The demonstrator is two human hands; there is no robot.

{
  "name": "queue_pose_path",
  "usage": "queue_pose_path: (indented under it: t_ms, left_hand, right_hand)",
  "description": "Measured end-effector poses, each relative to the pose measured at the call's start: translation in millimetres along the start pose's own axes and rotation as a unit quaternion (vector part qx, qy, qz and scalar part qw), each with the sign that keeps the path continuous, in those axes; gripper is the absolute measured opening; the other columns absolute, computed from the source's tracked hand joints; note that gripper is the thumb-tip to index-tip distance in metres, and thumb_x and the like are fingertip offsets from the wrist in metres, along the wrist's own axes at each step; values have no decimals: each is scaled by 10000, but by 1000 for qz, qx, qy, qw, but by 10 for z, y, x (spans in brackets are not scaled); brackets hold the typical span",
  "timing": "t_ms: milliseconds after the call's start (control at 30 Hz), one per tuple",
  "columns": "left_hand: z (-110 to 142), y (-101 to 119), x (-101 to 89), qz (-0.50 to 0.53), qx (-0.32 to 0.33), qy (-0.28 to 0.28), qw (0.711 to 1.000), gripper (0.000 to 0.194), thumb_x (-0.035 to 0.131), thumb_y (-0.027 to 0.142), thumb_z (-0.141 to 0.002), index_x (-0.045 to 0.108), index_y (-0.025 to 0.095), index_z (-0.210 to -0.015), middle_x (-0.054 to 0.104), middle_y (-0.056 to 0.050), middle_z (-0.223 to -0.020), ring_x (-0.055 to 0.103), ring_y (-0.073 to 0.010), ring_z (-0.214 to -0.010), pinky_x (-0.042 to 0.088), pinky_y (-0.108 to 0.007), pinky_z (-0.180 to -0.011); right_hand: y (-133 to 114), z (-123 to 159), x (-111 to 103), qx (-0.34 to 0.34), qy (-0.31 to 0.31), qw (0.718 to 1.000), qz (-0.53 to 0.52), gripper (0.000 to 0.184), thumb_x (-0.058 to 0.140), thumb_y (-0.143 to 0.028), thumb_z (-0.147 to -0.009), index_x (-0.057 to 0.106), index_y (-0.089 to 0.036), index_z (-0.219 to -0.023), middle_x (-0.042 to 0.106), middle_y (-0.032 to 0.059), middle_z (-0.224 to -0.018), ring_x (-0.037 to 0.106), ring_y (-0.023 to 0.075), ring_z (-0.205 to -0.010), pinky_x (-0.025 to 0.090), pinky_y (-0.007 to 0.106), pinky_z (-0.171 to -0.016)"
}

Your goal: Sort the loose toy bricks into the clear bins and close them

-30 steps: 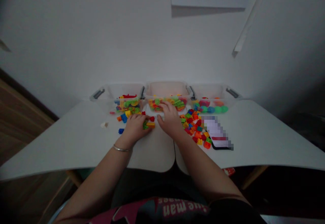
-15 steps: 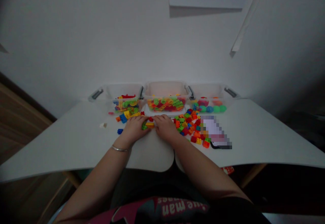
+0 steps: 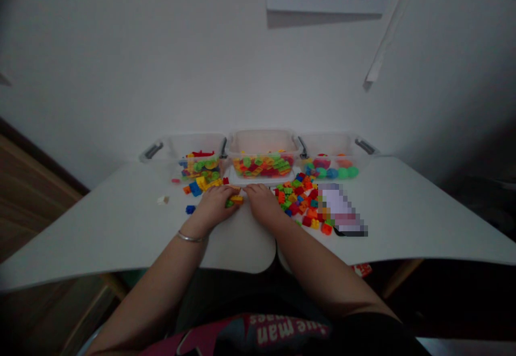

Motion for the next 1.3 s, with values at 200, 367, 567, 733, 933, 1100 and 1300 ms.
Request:
queue_pose_path:
  t_ms: [200,367,567,733,933,1100,1300]
  left_hand:
    - [-3,-15,-36,-39,-67,59,995,498,701,439,-795,620,149,-1193,643,-141,-1158,586,-315,-1112,442,-419,-989]
    - [14,-35,-8,-68,-105,44,991,707,685,549,-783,552,101,-1314,611,-196,-1265,552,-359,-1168,410,-463,-1027]
    - [12,-63,16,-74,-77,24,994,550,646,503,-823,630,144,-1239,656,-165,-1217,536,-363,-1180,409,-481,-1026]
    - [7,-54,-13,-70,-58,39,995,435,668,401,-806,661,189,-1185,667,-128,-1196,484,-358,-1246,400,-481,-1056]
    - [3,-30,-48,-54,-38,40,997,357,670,334,-802,679,197,-1132,673,-115,-1119,527,-326,-1169,439,-449,-1022]
    - [-8,-15,-61,-45,-29,44,998,288,660,282,-802,698,186,-1071,679,-116,-1096,545,-305,-1137,448,-435,-1015]
    - [-21,2,-81,-22,-36,35,998,315,651,276,-808,678,188,-1109,690,-110,-1077,558,-290,-1129,462,-420,-1003]
  right_hand:
    - [-7,1,-13,26,-13,999,-29,460,367,1,-868,596,-148,-1238,643,106,-1238,556,204,-1164,418,337,-1009]
    - [-72,3,-77,32,-29,999,-14,362,427,-26,-869,639,-144,-1138,674,110,-1154,574,224,-1109,423,349,-985]
    - [-67,5,-66,20,-34,999,-15,285,460,-61,-881,662,-150,-1062,690,113,-1095,592,223,-1061,435,354,-965]
    - [-48,-11,-101,34,24,997,-57,227,506,-117,-866,623,-178,-1051,684,95,-1045,613,204,-980,459,337,-900]
    - [12,-23,-240,29,149,982,-110,128,538,-160,-801,568,-201,-918,652,59,-880,601,193,-808,477,314,-756]
    - [154,-8,-487,-34,301,946,-117,143,531,-187,-824,595,-202,-951,681,87,-933,618,226,-894,501,374,-835]
    - [347,-38,-880,-29,430,897,-100,87,513,-197,-863,594,-228,-867,698,71,-986,640,212,-958,533,383,-848]
Point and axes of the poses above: each hand's wrist, its own z-axis away from the middle knuckle, its own x-axis out of the palm, y = z × x, the point moved 2 cm from there along -z, towards the middle knuckle
